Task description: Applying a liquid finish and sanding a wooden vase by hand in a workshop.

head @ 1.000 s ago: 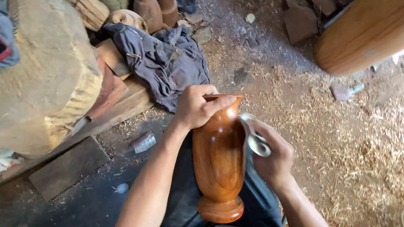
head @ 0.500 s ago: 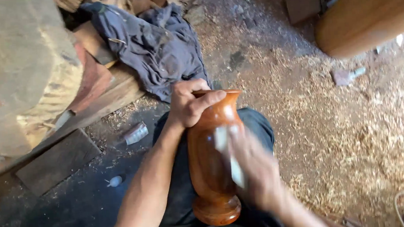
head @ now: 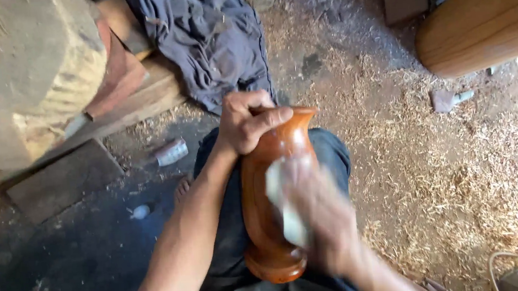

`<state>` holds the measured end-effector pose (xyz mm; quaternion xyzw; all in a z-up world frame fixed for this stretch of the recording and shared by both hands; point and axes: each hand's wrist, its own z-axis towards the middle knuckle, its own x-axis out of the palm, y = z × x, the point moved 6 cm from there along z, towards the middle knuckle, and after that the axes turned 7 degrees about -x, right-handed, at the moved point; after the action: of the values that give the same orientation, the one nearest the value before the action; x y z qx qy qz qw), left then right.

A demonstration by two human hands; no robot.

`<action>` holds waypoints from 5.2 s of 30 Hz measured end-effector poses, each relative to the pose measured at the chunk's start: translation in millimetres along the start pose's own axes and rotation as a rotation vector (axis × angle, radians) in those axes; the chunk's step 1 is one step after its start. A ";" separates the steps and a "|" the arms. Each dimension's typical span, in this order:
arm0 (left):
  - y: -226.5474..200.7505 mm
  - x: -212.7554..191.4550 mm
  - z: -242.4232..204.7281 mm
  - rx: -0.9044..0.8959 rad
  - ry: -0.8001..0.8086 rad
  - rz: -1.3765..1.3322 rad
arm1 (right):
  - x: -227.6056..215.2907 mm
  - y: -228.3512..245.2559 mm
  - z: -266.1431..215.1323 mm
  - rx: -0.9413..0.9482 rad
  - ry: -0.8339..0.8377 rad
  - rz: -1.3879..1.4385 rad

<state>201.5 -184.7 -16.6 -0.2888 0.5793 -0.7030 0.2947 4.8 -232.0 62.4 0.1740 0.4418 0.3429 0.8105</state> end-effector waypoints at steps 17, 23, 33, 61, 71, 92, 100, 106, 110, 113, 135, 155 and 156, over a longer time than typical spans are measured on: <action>-10.7 4.5 3.9 0.139 0.023 0.057 | 10.9 -2.5 -71.6 -0.269 -0.020 -0.128; -4.8 0.7 0.9 0.110 0.027 -0.017 | 7.0 -28.1 -14.0 -0.048 0.160 -0.013; -6.7 6.6 2.3 0.102 0.024 -0.029 | -4.0 -43.3 -6.9 -0.199 0.098 -0.140; 3.9 0.7 5.8 0.085 0.053 0.012 | -5.6 -34.2 22.2 -0.102 0.231 -0.011; -1.8 13.4 1.3 0.070 0.074 0.039 | -8.4 -25.9 32.0 -0.119 0.212 -0.069; -3.8 10.4 -0.8 0.126 0.079 0.074 | 0.7 -32.3 -0.1 -0.110 0.331 -0.113; -0.1 8.9 2.2 0.092 0.077 -0.020 | -1.4 -43.4 22.9 -0.033 0.217 0.019; 1.3 8.7 0.1 0.115 0.086 -0.026 | 21.7 -9.3 -114.4 -0.274 0.274 -0.154; 4.9 10.3 -4.3 0.075 0.067 -0.037 | -1.5 -25.1 -0.1 -0.157 0.149 -0.027; 6.6 3.4 -3.2 0.047 0.049 -0.084 | 4.7 -25.6 -22.5 -0.011 0.160 0.014; 153.4 -292.9 -256.5 -0.365 -0.860 0.388 | -27.2 -204.8 -3.6 0.312 -0.423 0.172; 331.9 -284.4 -434.7 -0.831 -0.874 1.130 | 21.6 -154.6 56.2 0.392 -0.306 0.334; 328.0 -284.0 -434.1 -0.754 -0.908 1.138 | 22.1 -155.1 53.2 0.403 -0.306 0.331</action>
<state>90.4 256.8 -428.2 -0.2869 0.6588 -0.0185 0.6952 119.9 -324.4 -12.3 0.4507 0.3392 0.3454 0.7500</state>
